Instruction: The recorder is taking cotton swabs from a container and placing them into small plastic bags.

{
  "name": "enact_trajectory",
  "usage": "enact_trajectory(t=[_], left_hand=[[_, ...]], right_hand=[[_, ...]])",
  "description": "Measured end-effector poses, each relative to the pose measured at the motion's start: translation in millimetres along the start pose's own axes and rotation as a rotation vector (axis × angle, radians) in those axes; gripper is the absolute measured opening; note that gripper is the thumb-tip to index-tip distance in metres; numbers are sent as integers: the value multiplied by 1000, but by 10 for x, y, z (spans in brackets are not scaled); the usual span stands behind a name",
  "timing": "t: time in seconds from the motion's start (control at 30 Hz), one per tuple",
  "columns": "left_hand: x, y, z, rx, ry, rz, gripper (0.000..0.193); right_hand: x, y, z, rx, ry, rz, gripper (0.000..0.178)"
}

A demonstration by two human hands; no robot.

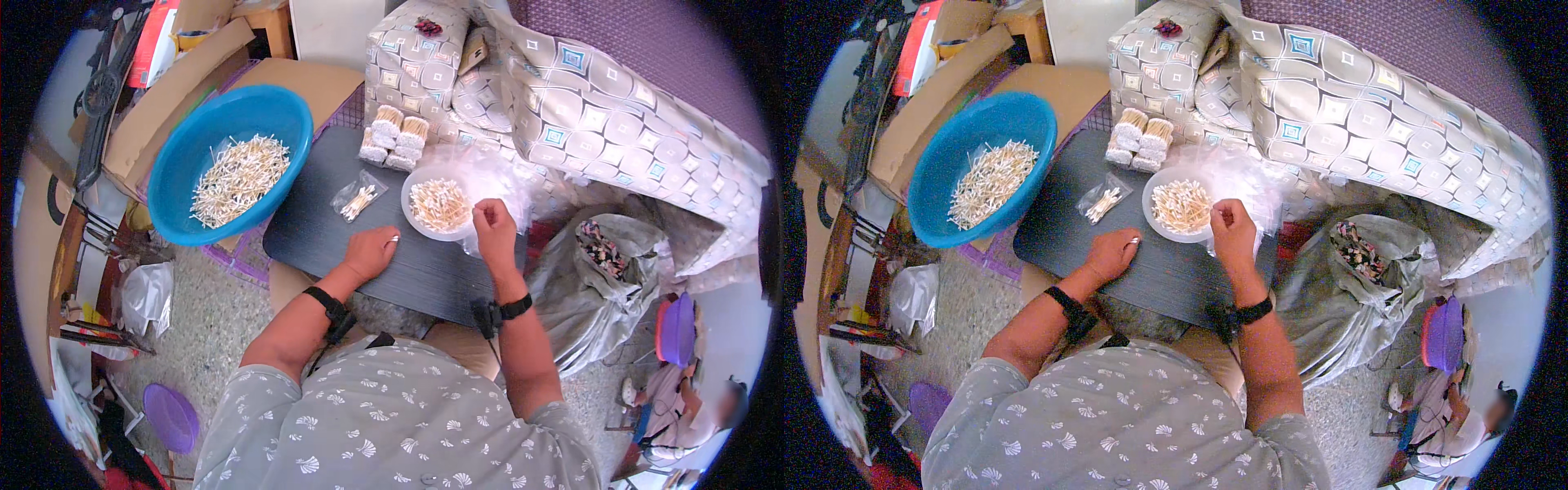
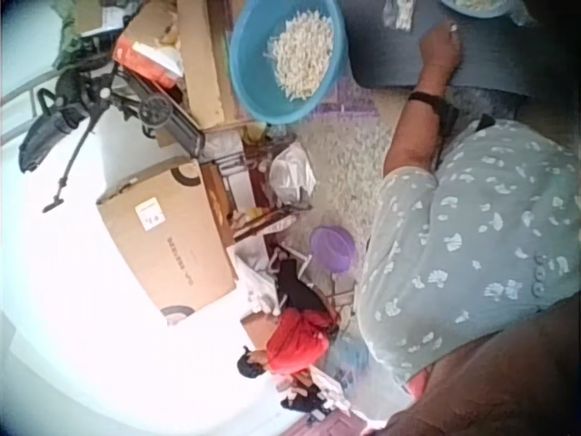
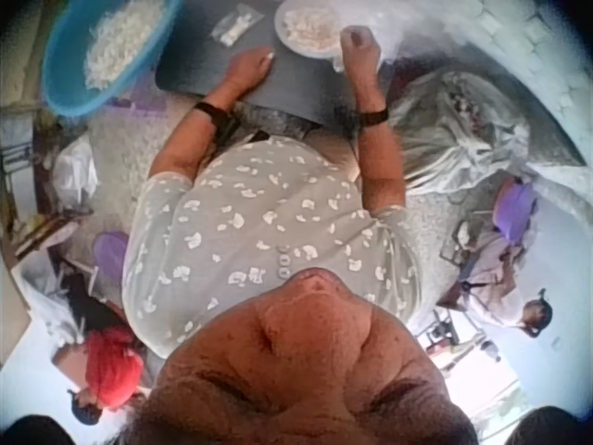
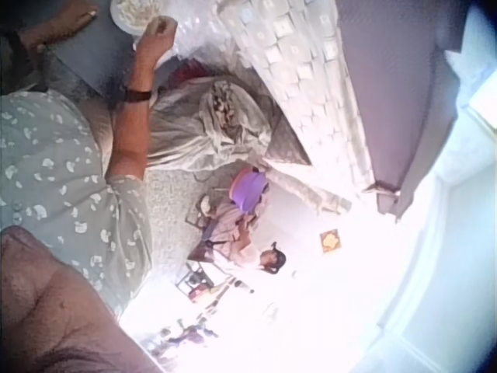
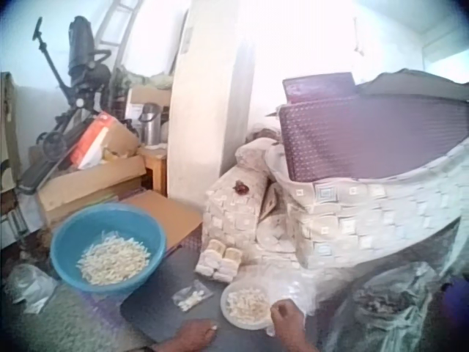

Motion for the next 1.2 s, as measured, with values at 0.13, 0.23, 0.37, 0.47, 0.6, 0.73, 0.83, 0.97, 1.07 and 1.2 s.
enact_trajectory(t=[0.13,0.23,0.37,0.47,0.6,0.73,0.83,0.97,1.07,1.2], left_hand=[[38,22,0,74,25,-46,20],[27,-13,-101,166,314,104,20],[135,-90,105,200,742,60,19],[382,-142,664,359,1147,-133,18],[444,-102,868,313,1252,-171,19],[427,-59,863,324,1223,-178,17],[473,-34,977,284,1110,-111,15],[408,-19,967,194,1092,-70,13],[430,-2,966,259,1094,-119,14],[428,37,992,243,1013,-156,14]], right_hand=[[13,313,-127,-387,-609,-11,5],[19,489,-213,-448,-773,-62,6],[11,652,-363,-473,-906,-58,7],[1,725,-398,-526,-929,-67,8],[-101,824,-460,-545,-989,-126,8],[-144,921,-548,-543,-968,-203,9],[-196,977,-546,-575,-945,-281,11],[-211,1013,-568,-578,-966,-333,13],[-210,1003,-535,-522,-954,-349,12],[-203,985,-522,-419,-943,-329,11]])
Point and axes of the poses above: each hand's wrist, its own y-axis away from the middle knuckle, its own x-axis out of the back of the hand, z = x × y, the point moved 1 cm from there along -y, towards the middle knuckle, and after that the axes turned 1 degree about -y, right-handed, at the moved point
